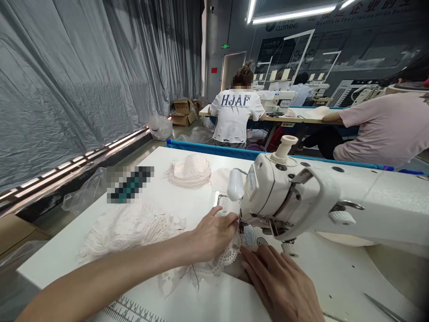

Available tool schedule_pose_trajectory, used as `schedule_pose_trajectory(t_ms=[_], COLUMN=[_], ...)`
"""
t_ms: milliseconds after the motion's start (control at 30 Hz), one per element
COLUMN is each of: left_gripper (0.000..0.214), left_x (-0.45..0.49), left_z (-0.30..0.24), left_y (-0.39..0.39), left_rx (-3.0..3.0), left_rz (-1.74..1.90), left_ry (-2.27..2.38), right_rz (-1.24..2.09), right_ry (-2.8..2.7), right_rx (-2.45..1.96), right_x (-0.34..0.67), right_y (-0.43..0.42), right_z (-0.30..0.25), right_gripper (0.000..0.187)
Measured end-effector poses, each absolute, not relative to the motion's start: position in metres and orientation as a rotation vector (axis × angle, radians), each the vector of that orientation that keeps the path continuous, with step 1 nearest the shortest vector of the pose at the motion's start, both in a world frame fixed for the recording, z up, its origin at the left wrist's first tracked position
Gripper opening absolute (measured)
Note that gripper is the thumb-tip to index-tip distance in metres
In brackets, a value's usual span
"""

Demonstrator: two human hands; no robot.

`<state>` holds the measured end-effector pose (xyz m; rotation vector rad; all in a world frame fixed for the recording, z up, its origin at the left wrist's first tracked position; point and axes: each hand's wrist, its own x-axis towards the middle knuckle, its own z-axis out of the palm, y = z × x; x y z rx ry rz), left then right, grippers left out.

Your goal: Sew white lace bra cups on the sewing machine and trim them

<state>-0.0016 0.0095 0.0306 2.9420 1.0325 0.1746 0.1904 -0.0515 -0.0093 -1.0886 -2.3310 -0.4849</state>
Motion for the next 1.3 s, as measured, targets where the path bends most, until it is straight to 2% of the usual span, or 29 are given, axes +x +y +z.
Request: schedule_pose_trajectory(t_ms=[100,200,467,700,967,1200,1300], left_gripper=[0.02,0.023,0.02,0.016,0.017,0.01,0.014], left_x=[0.001,0.001,0.001,-0.004,-0.002,-0.005,-0.005], left_z=[0.037,0.041,0.033,0.026,0.02,0.024,0.022], left_y=[0.021,0.026,0.028,-0.014,-0.033,-0.018,-0.004], left_rx=[2.887,2.88,2.881,3.073,3.153,3.051,3.06], left_rz=[0.006,-0.001,0.077,0.417,0.435,0.324,0.37], left_ry=[0.995,0.98,0.986,0.929,0.978,0.956,0.959], right_rz=[-0.563,-0.58,-0.579,-0.585,-0.453,-0.463,-0.487], right_ry=[-2.329,-2.356,-2.42,-2.365,-2.376,-2.299,-2.29], right_rx=[-1.119,-1.151,-1.221,-1.144,-1.142,-1.107,-1.108], right_x=[0.192,0.194,0.2,0.198,0.198,0.194,0.193], right_y=[-0.048,-0.046,-0.046,-0.048,-0.054,-0.053,-0.053], right_z=[-0.011,-0.015,-0.022,-0.021,-0.02,-0.016,-0.014], right_gripper=[0.04,0.039,0.035,0.037,0.034,0.038,0.041])
